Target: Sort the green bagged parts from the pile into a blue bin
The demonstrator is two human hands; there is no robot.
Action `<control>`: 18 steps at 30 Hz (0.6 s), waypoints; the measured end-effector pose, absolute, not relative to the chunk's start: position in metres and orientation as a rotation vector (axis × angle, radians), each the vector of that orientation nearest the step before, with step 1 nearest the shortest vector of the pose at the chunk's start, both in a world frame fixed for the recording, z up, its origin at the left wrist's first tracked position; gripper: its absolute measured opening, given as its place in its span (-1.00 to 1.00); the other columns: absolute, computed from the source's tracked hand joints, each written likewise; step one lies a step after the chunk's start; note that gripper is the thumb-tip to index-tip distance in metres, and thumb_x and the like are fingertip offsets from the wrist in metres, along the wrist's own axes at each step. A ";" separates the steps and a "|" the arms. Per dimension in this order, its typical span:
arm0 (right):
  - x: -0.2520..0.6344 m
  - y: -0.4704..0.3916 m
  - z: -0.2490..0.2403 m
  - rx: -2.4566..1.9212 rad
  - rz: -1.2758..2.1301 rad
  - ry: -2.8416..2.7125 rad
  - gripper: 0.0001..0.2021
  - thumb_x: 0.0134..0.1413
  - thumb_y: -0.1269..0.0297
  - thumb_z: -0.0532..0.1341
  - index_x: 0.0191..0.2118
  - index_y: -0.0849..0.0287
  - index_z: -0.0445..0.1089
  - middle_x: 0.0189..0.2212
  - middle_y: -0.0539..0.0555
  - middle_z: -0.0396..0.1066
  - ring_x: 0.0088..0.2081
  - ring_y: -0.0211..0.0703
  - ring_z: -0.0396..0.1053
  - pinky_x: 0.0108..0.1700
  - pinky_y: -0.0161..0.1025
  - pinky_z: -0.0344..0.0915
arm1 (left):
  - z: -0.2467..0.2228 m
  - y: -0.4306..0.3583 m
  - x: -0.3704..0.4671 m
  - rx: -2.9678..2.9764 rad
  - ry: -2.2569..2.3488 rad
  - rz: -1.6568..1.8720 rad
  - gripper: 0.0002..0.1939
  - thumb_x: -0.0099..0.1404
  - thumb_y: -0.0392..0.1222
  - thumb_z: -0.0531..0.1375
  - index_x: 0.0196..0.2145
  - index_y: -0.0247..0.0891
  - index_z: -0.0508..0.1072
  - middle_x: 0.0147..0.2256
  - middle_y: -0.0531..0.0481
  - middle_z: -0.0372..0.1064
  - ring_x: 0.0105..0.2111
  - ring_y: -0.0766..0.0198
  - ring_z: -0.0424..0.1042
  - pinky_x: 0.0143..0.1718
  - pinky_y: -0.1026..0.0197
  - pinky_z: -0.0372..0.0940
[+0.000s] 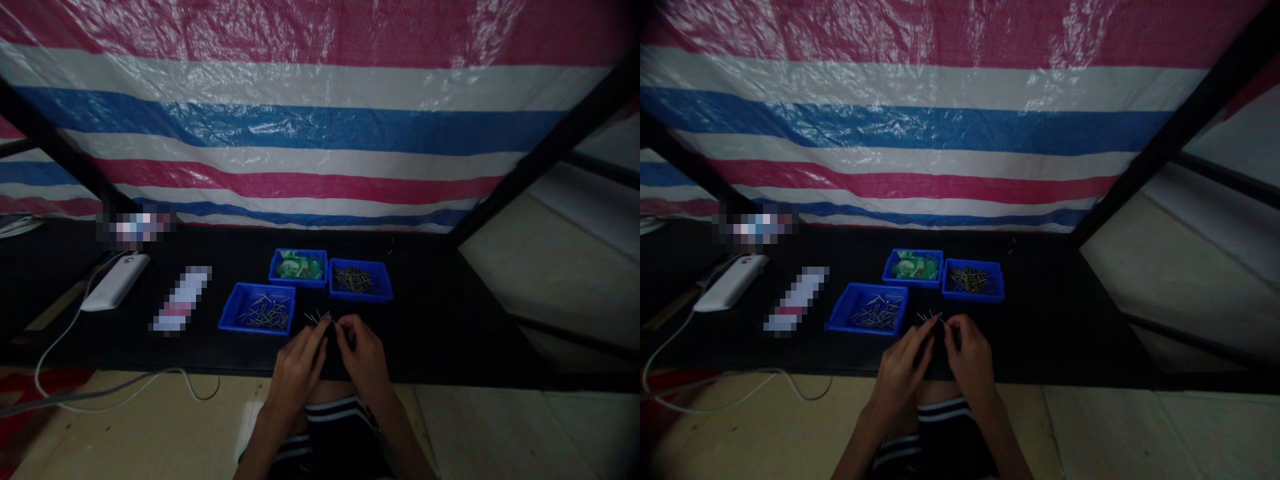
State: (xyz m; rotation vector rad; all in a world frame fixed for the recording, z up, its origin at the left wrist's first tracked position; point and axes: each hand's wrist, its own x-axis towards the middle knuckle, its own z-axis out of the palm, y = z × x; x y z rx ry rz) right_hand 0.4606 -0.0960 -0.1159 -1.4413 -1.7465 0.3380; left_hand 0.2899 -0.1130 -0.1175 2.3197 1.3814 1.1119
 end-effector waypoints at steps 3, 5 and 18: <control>0.461 -0.095 -0.103 -1.334 0.379 -1.702 -0.91 0.37 0.38 0.18 -0.22 0.09 0.39 -0.42 -0.06 0.38 -0.45 -0.27 0.34 -0.34 -0.31 0.32 | -0.117 -0.099 0.298 2.319 1.317 1.060 -0.69 0.56 -0.29 0.06 0.16 -0.16 0.44 -0.05 -0.10 0.53 -0.12 0.21 0.59 -0.06 0.19 0.52; 0.461 -0.092 -0.094 -1.264 0.390 -1.675 -0.91 0.36 0.40 0.20 -0.22 0.09 0.40 -0.41 -0.05 0.36 -0.45 -0.29 0.32 -0.36 -0.33 0.32 | -0.116 -0.093 0.302 2.284 1.290 1.088 -0.77 0.56 -0.27 0.07 0.03 -0.17 0.49 -0.10 -0.08 0.53 -0.15 0.21 0.59 -0.07 0.17 0.51; 0.456 -0.079 -0.105 -1.064 0.811 -1.548 -0.92 0.27 0.41 0.26 -0.21 0.10 0.50 -0.38 -0.03 0.36 -0.40 -0.26 0.36 -0.35 -0.32 0.33 | -0.119 -0.088 0.304 1.894 1.259 1.162 -0.80 0.47 -0.34 0.14 -0.08 -0.18 0.53 -0.23 -0.03 0.53 -0.22 0.23 0.57 -0.15 0.24 0.44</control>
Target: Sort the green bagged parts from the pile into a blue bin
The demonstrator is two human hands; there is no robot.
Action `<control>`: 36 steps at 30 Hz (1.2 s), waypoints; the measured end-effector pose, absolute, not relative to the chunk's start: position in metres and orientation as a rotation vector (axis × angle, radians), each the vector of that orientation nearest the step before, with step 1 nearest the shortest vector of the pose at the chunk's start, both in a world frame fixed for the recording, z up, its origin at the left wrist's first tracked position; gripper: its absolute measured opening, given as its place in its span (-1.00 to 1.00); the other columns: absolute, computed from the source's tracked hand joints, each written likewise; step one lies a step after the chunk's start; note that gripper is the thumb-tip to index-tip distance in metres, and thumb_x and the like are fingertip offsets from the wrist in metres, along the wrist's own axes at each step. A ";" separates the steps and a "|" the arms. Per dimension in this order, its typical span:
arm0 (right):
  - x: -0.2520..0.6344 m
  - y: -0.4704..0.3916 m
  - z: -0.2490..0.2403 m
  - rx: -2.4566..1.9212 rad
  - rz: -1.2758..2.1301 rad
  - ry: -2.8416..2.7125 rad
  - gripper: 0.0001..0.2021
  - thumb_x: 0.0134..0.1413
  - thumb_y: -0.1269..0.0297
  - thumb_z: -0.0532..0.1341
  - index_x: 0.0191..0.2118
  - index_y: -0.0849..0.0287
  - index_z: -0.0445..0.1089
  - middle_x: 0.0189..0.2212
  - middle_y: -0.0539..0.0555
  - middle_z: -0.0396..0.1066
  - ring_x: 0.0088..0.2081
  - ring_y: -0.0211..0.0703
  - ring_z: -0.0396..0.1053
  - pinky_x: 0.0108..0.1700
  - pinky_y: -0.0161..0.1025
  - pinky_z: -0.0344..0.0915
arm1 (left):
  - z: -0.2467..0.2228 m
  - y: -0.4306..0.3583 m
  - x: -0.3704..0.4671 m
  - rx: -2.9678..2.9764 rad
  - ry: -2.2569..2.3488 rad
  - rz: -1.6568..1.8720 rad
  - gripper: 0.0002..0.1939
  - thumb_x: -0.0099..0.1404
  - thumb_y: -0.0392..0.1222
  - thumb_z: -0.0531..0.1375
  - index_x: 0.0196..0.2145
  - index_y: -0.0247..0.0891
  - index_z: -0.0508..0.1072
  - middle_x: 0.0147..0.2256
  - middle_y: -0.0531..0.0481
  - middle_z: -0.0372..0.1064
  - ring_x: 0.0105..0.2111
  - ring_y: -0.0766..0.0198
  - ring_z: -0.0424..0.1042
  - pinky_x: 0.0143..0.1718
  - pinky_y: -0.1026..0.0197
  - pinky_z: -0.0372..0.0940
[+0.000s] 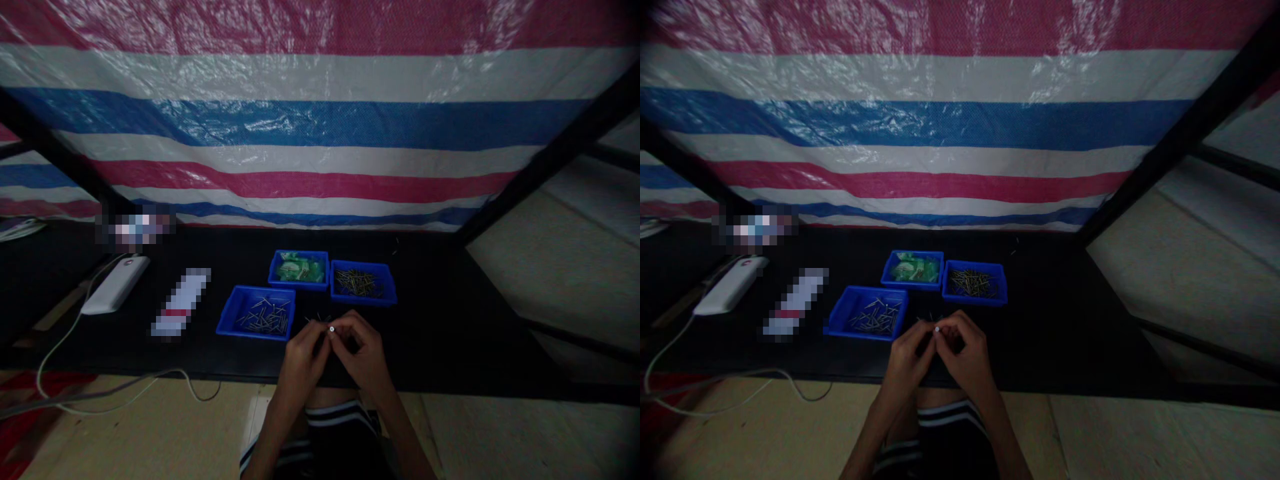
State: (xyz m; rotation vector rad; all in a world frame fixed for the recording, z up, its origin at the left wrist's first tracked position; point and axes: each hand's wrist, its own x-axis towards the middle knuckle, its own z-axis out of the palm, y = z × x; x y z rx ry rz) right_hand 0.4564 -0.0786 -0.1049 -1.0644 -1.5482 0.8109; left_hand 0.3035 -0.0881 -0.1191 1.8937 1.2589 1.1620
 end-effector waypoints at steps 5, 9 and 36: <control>0.458 -0.079 -0.102 -1.045 0.882 -1.569 -0.91 0.26 0.42 0.24 -0.22 0.11 0.49 -0.35 -0.01 0.39 -0.35 -0.24 0.39 -0.30 -0.30 0.35 | -0.120 -0.091 0.303 1.852 1.242 1.128 -0.72 0.52 -0.32 0.10 0.07 -0.16 0.52 -0.12 -0.07 0.57 -0.12 0.21 0.58 -0.07 0.22 0.44; 0.459 -0.079 -0.102 -1.045 0.886 -1.595 -0.91 0.25 0.42 0.24 -0.22 0.11 0.47 -0.34 -0.01 0.40 -0.33 -0.23 0.39 -0.28 -0.28 0.35 | -0.117 -0.091 0.302 1.836 1.257 1.105 -0.73 0.53 -0.29 0.09 0.04 -0.17 0.54 -0.12 -0.09 0.58 -0.14 0.18 0.59 -0.08 0.19 0.46; 0.458 -0.079 -0.101 -1.044 0.878 -1.586 -0.91 0.29 0.37 0.22 -0.20 0.10 0.49 -0.36 -0.01 0.39 -0.35 -0.23 0.39 -0.29 -0.29 0.35 | -0.110 -0.089 0.302 1.779 1.288 1.098 -0.78 0.50 -0.24 0.12 -0.01 -0.17 0.54 -0.10 -0.08 0.62 -0.15 0.16 0.62 -0.13 0.19 0.48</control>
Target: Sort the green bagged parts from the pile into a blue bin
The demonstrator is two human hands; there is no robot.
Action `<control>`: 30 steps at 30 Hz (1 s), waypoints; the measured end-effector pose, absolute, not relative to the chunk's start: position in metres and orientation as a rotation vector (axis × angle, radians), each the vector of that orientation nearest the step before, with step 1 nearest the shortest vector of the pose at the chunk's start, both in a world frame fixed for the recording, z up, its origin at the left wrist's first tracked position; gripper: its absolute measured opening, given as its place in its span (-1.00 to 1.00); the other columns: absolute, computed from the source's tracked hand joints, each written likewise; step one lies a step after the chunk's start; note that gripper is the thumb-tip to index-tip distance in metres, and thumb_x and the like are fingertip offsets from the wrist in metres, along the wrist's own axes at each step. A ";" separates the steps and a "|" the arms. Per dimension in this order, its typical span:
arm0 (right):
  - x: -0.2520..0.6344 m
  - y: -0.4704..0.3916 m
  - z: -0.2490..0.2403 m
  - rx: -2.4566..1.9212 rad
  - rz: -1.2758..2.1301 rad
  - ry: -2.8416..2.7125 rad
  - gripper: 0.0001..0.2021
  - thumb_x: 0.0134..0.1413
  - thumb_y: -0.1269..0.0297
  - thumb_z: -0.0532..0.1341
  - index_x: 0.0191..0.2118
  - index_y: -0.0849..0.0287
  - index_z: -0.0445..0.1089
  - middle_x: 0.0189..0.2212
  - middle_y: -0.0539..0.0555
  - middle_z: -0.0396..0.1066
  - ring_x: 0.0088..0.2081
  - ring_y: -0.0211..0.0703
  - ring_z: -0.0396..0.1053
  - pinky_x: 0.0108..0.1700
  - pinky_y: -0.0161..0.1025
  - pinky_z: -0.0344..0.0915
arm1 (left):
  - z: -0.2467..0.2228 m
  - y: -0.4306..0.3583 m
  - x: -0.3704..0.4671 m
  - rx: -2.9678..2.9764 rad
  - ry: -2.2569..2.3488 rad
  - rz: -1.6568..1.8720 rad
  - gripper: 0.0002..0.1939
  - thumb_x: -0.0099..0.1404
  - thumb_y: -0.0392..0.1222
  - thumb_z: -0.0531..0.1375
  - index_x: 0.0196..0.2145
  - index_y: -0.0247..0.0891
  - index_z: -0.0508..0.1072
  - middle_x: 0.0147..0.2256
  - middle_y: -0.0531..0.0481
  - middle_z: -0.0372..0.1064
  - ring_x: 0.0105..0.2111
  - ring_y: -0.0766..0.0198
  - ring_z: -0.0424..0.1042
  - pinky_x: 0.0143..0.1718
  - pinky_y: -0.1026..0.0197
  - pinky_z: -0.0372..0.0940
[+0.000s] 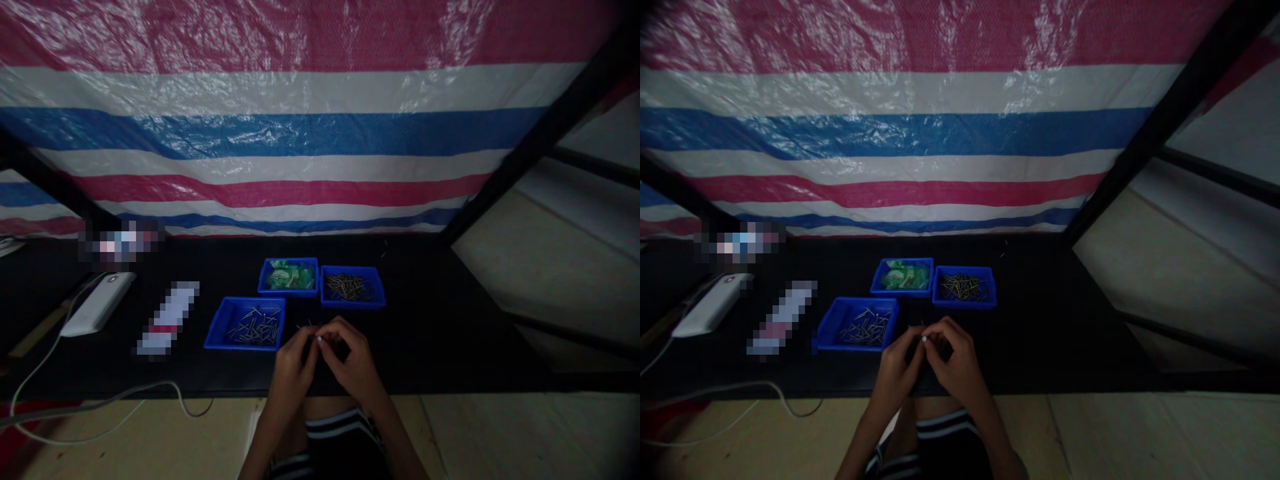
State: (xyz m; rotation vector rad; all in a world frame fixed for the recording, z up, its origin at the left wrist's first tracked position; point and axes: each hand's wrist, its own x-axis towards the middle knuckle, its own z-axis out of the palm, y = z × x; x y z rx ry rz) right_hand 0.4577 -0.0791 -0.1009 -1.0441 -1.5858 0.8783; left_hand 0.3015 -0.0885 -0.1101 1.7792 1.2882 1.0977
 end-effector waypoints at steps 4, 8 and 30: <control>0.458 -0.079 -0.100 -1.052 0.889 -1.569 -0.90 0.28 0.39 0.22 -0.21 0.10 0.48 -0.36 -0.01 0.40 -0.35 -0.22 0.38 -0.30 -0.29 0.34 | -0.113 -0.088 0.301 1.795 1.292 1.093 -0.78 0.51 -0.23 0.11 -0.01 -0.15 0.54 -0.11 -0.07 0.62 -0.16 0.18 0.62 -0.14 0.20 0.48; 0.458 -0.079 -0.101 -1.050 0.904 -1.569 -0.90 0.28 0.41 0.22 -0.21 0.10 0.48 -0.34 -0.01 0.40 -0.34 -0.22 0.39 -0.28 -0.28 0.34 | -0.115 -0.089 0.301 1.798 1.284 1.091 -0.78 0.51 -0.24 0.11 -0.01 -0.16 0.53 -0.08 -0.07 0.61 -0.13 0.17 0.62 -0.10 0.20 0.48; 0.459 -0.079 -0.104 -1.043 0.914 -1.568 -0.89 0.24 0.46 0.25 -0.21 0.09 0.48 -0.37 -0.05 0.40 -0.34 -0.25 0.38 -0.27 -0.30 0.30 | -0.115 -0.090 0.301 1.806 1.301 1.071 -0.74 0.52 -0.26 0.10 0.04 -0.18 0.53 -0.05 -0.10 0.61 -0.10 0.17 0.61 -0.07 0.19 0.45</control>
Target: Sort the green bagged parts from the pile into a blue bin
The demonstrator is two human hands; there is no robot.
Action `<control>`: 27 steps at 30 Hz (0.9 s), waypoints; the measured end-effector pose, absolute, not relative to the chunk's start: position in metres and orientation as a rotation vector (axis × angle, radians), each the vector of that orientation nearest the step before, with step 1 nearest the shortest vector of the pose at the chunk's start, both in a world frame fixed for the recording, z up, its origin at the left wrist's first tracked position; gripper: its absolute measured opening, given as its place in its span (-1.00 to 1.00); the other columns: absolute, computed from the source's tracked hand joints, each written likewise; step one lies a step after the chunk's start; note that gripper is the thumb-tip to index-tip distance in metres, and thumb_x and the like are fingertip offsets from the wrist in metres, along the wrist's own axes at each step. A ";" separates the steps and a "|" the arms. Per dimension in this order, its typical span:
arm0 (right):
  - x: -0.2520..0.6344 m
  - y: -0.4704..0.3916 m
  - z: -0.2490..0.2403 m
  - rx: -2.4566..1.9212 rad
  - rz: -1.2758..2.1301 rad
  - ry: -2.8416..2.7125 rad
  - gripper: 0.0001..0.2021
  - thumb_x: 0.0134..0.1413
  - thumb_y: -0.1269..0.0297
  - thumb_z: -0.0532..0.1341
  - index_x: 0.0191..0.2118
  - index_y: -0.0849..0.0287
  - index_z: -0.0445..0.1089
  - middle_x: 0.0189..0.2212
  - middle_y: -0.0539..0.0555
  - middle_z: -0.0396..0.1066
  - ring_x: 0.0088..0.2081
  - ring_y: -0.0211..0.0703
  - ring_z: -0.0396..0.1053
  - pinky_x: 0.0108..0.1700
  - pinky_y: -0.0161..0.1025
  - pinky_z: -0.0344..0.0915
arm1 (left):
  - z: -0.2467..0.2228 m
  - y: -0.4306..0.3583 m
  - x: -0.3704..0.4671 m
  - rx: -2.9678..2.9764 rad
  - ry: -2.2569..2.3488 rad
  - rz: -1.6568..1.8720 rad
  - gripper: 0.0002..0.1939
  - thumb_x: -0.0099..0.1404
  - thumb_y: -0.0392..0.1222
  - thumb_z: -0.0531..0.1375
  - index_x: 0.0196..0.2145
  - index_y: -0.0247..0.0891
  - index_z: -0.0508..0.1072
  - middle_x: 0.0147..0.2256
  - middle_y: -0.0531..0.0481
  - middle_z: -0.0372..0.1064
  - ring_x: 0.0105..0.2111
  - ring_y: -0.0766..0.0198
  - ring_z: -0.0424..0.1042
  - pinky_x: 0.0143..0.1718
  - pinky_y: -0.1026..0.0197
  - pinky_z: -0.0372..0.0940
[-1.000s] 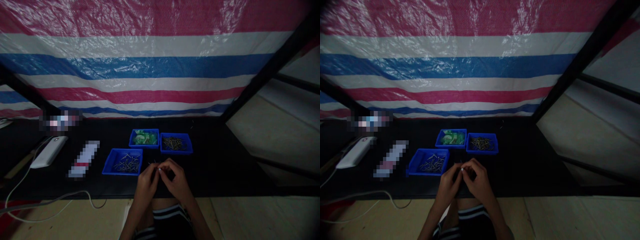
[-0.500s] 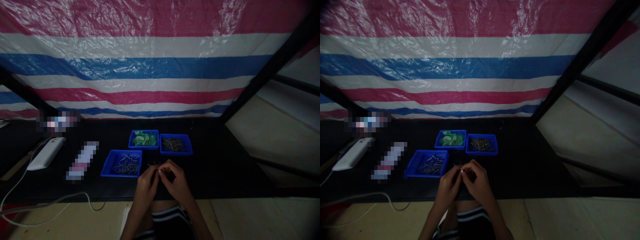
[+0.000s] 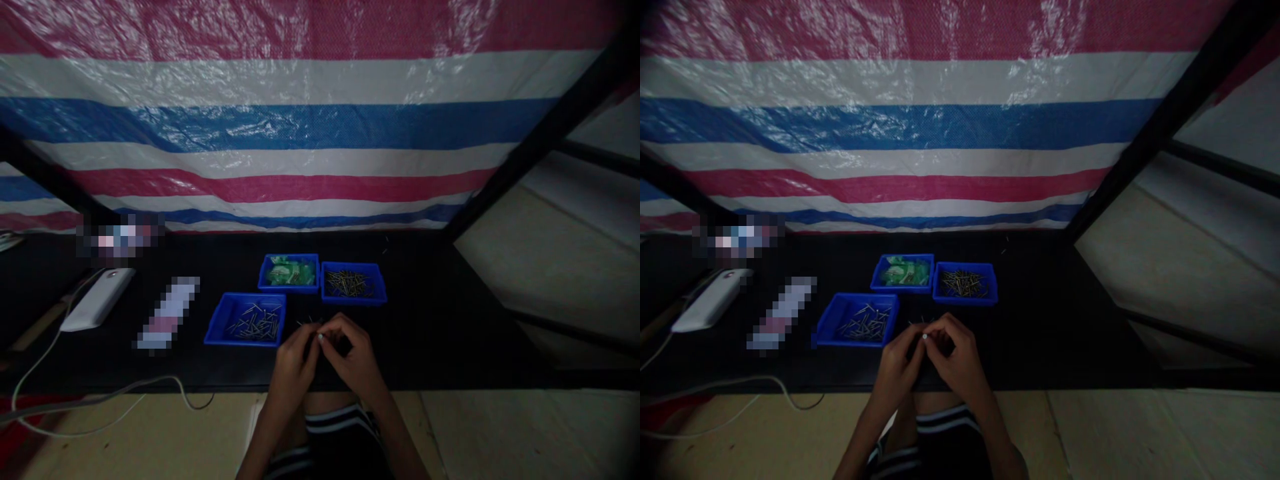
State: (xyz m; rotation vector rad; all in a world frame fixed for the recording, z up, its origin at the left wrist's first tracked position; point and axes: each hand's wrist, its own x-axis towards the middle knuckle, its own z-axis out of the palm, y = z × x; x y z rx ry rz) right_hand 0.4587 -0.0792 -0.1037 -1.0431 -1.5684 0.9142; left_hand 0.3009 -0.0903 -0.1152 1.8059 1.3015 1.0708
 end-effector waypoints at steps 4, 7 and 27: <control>0.459 -0.078 -0.105 -1.041 0.906 -1.571 -0.90 0.23 0.45 0.27 -0.23 0.10 0.48 -0.38 -0.04 0.40 -0.35 -0.24 0.37 -0.28 -0.29 0.30 | -0.117 -0.091 0.301 1.809 1.308 1.084 -0.74 0.52 -0.26 0.10 0.05 -0.18 0.52 -0.03 -0.11 0.60 -0.08 0.16 0.60 -0.04 0.17 0.45; 0.460 -0.078 -0.106 -1.042 0.901 -1.565 -0.91 0.23 0.44 0.28 -0.22 0.10 0.49 -0.38 -0.04 0.41 -0.36 -0.25 0.37 -0.29 -0.29 0.30 | -0.118 -0.091 0.300 1.811 1.298 1.068 -0.74 0.53 -0.24 0.09 0.06 -0.17 0.52 -0.03 -0.10 0.60 -0.08 0.16 0.60 -0.04 0.17 0.45; 0.462 -0.078 -0.107 -1.104 0.781 -1.544 -0.94 0.22 0.40 0.33 -0.24 0.09 0.52 -0.17 0.06 0.48 -0.27 -0.21 0.44 -0.29 -0.28 0.35 | -0.119 -0.090 0.301 1.833 1.310 1.063 -0.78 0.53 -0.25 0.10 0.00 -0.16 0.52 -0.09 -0.07 0.60 -0.12 0.19 0.59 -0.07 0.21 0.43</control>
